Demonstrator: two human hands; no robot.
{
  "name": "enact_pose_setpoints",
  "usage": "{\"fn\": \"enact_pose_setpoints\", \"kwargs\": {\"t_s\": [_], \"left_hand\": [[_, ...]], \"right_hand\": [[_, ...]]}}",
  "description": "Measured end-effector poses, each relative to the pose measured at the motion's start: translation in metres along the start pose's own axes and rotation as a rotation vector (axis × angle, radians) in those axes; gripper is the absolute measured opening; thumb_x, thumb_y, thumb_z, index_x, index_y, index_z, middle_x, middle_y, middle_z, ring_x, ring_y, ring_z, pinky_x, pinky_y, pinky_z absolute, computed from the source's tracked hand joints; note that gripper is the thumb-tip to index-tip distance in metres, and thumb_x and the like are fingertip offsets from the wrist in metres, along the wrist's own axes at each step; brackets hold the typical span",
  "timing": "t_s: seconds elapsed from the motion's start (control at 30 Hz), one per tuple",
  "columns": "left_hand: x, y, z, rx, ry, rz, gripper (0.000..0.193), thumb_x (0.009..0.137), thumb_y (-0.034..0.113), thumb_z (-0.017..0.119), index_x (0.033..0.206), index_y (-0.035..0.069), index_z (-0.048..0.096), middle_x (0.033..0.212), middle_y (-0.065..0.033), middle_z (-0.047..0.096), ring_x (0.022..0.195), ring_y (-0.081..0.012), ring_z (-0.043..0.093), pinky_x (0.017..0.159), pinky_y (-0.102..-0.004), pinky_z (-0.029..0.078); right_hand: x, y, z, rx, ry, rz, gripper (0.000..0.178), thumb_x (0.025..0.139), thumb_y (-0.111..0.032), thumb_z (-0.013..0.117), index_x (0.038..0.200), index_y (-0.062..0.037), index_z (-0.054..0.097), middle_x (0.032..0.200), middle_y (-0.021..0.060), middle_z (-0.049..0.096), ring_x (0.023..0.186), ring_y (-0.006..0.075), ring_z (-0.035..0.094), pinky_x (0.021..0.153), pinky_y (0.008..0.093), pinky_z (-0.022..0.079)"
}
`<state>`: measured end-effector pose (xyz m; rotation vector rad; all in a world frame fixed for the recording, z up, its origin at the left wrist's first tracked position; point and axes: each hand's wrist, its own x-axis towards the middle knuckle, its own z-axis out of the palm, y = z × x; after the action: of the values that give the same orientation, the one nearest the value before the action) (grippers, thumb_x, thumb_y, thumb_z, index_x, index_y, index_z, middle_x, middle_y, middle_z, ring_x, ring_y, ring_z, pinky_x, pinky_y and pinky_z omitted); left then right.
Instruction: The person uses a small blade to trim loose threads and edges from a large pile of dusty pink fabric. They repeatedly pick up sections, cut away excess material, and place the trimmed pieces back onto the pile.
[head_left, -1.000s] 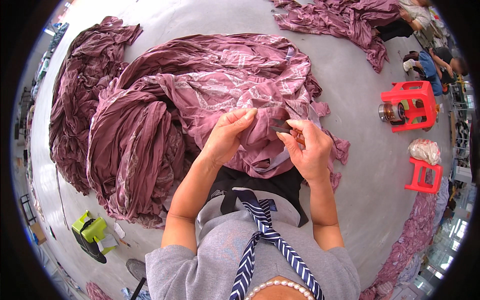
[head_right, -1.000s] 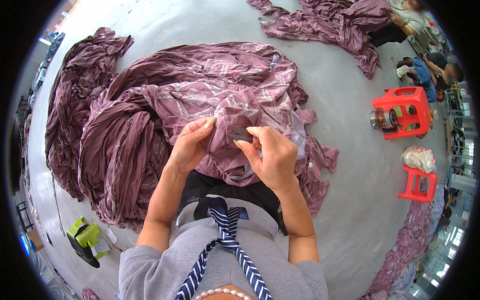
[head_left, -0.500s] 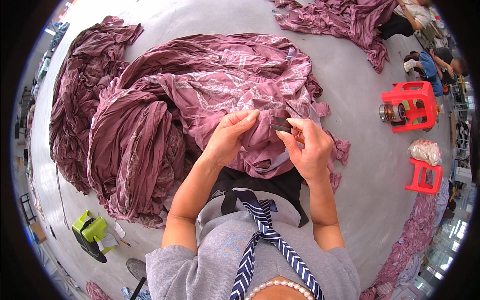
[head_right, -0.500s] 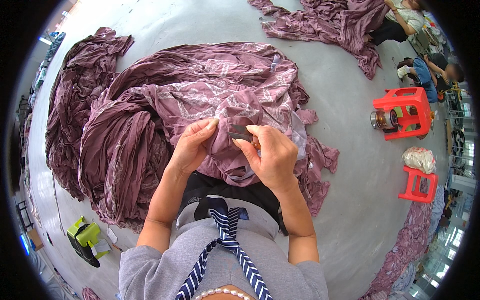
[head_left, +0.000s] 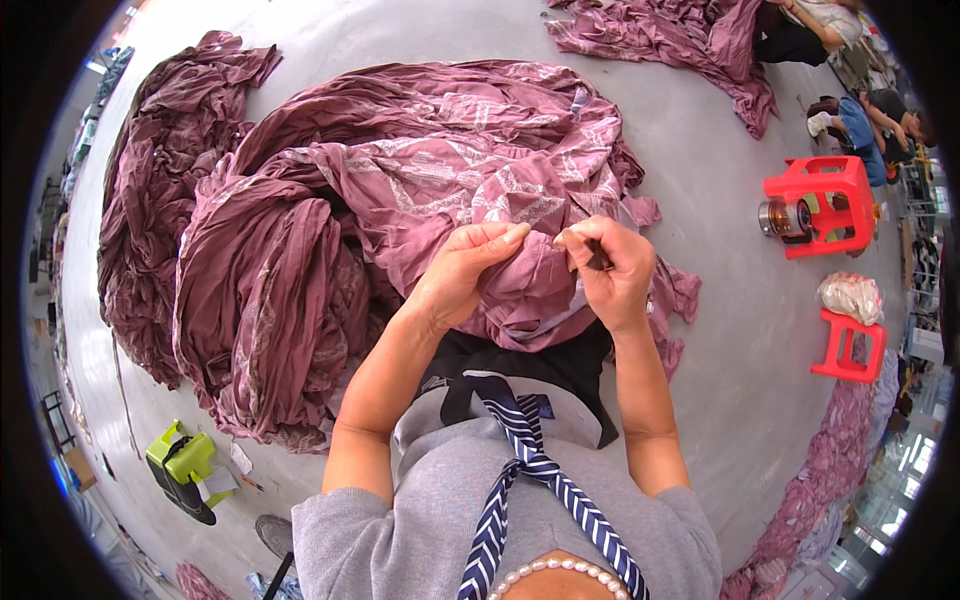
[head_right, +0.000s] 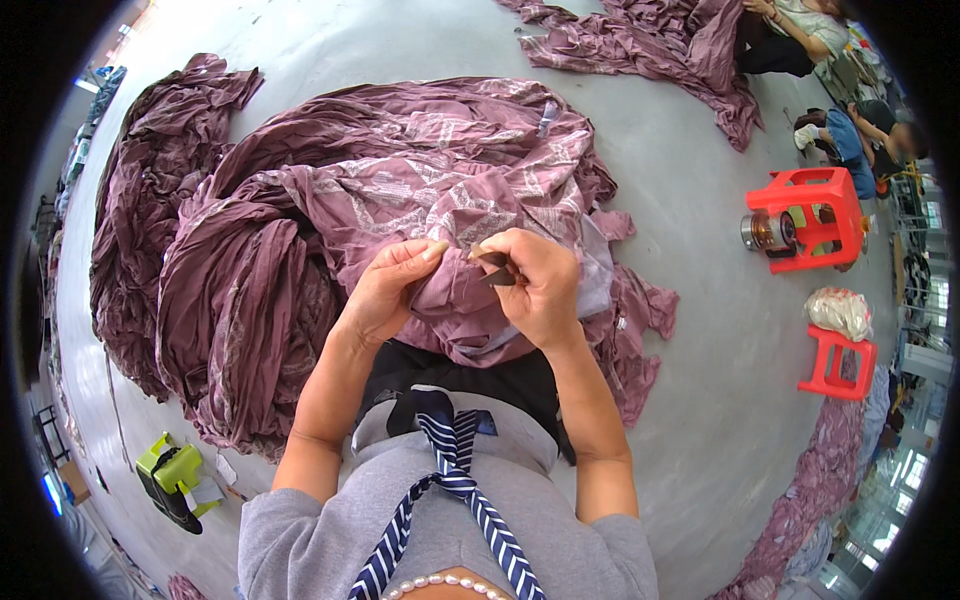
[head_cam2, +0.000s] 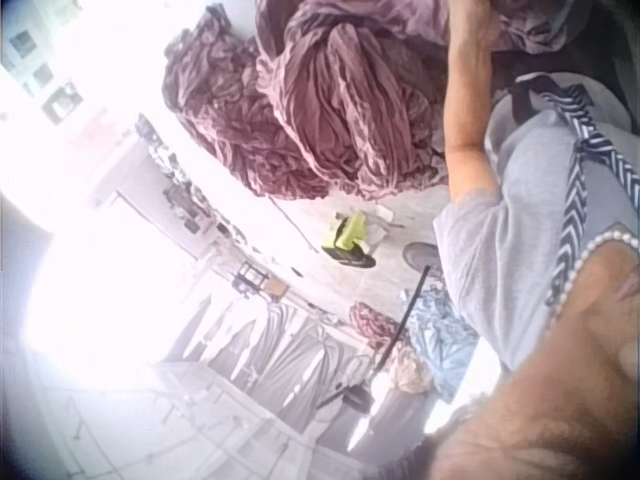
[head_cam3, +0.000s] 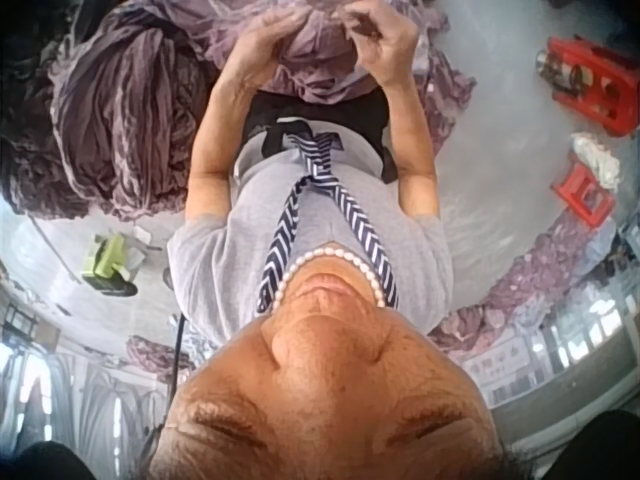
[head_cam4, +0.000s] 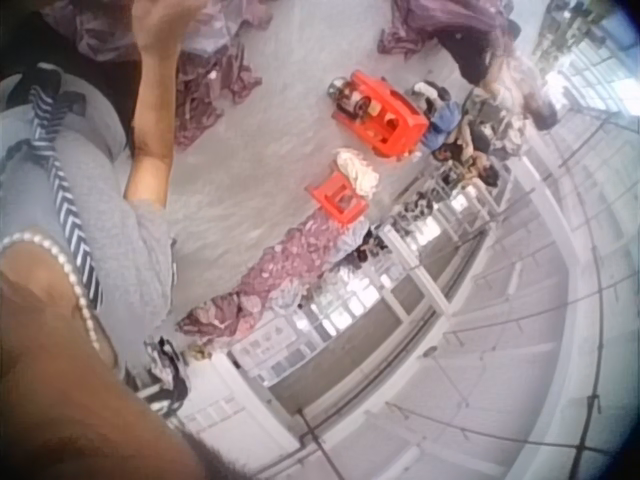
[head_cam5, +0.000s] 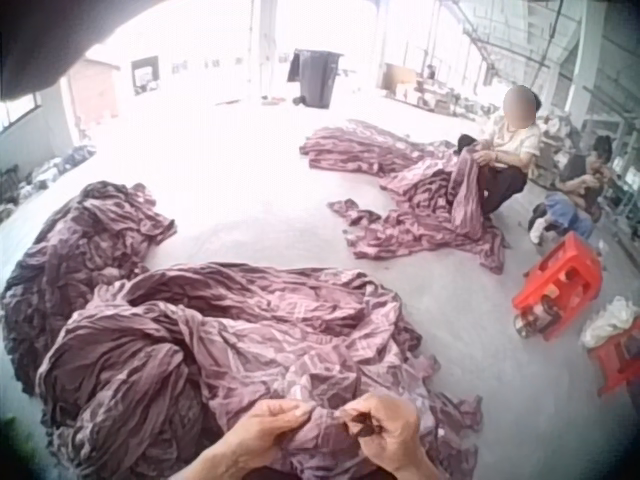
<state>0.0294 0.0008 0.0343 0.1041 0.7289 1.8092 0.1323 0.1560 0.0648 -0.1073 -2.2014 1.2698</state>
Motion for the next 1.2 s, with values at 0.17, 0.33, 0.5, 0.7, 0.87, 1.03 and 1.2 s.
{"fn": "enact_pose_setpoints", "kwargs": {"t_s": [0.17, 0.33, 0.5, 0.7, 0.87, 1.03, 1.2], "left_hand": [[-0.001, 0.000, -0.001, 0.027, 0.053, 0.006, 0.021, 0.093, 0.014, 0.054, 0.104, -0.001, 0.063, 0.093, -0.0010, 0.066, 0.079, -0.0051, 0.060, 0.072, -0.0204, 0.047], [-0.001, 0.002, 0.000, 0.011, 0.083, 0.026, 0.021, 0.093, 0.015, 0.054, 0.106, 0.000, 0.062, 0.096, -0.0014, 0.065, 0.082, -0.0052, 0.060, 0.073, -0.0207, 0.047], [0.000, 0.000, 0.002, 0.010, 0.092, 0.060, 0.020, 0.094, 0.015, 0.054, 0.104, 0.001, 0.063, 0.091, 0.0009, 0.065, 0.077, -0.0032, 0.058, 0.069, -0.0186, 0.046], [0.000, -0.003, 0.000, 0.045, 0.074, 0.117, 0.019, 0.094, 0.015, 0.055, 0.103, 0.002, 0.064, 0.085, 0.0043, 0.062, 0.071, -0.0004, 0.053, 0.064, -0.0165, 0.044], [0.000, -0.005, -0.002, 0.057, 0.127, 0.132, 0.018, 0.093, 0.014, 0.057, 0.104, 0.002, 0.064, 0.087, 0.0051, 0.062, 0.074, -0.0003, 0.053, 0.068, -0.0163, 0.043], [0.000, -0.005, -0.003, 0.061, 0.133, 0.134, 0.021, 0.092, 0.014, 0.057, 0.108, 0.002, 0.063, 0.089, 0.0051, 0.063, 0.077, -0.0005, 0.054, 0.072, -0.0161, 0.043], [-0.002, -0.004, -0.002, 0.038, 0.157, 0.140, 0.023, 0.092, 0.014, 0.057, 0.110, 0.002, 0.063, 0.092, 0.0048, 0.063, 0.079, -0.0015, 0.054, 0.074, -0.0174, 0.043]], "right_hand": [[0.001, -0.003, -0.001, 0.150, 0.063, 0.179, 0.010, 0.083, -0.006, 0.067, 0.082, -0.0022, 0.059, 0.067, 0.0005, 0.059, 0.052, 0.0039, 0.044, 0.047, 0.0195, 0.036], [0.000, -0.005, -0.008, 0.060, 0.085, 0.088, 0.015, 0.080, -0.009, 0.072, 0.081, -0.0031, 0.058, 0.067, -0.0026, 0.058, 0.051, 0.0027, 0.041, 0.046, 0.0183, 0.033], [-0.007, -0.017, -0.004, -0.190, -0.061, 0.097, 0.021, 0.068, -0.009, 0.079, 0.078, -0.0055, 0.060, 0.062, 0.0023, 0.056, 0.047, 0.0101, 0.049, 0.045, 0.0240, 0.039], [-0.004, -0.020, -0.008, 0.461, 0.074, 0.345, 0.007, 0.086, -0.005, 0.064, 0.084, -0.0016, 0.058, 0.064, -0.0004, 0.057, 0.056, 0.0028, 0.051, 0.050, 0.0171, 0.038], [-0.006, -0.006, -0.022, 0.358, 0.163, 0.278, 0.013, 0.088, -0.010, 0.064, 0.086, 0.0003, 0.056, 0.065, 0.0008, 0.058, 0.057, 0.0036, 0.052, 0.051, 0.0171, 0.039], [-0.006, -0.027, -0.018, -0.166, 0.056, 0.204, 0.028, 0.082, -0.020, 0.071, 0.098, -0.0026, 0.057, 0.076, 0.0065, 0.062, 0.064, 0.0124, 0.060, 0.060, 0.0246, 0.052], [-0.012, -0.028, -0.013, -0.246, 0.023, 0.166, 0.024, 0.080, -0.018, 0.072, 0.095, -0.0035, 0.058, 0.071, 0.0069, 0.060, 0.060, 0.0148, 0.060, 0.053, 0.0259, 0.052]]}}
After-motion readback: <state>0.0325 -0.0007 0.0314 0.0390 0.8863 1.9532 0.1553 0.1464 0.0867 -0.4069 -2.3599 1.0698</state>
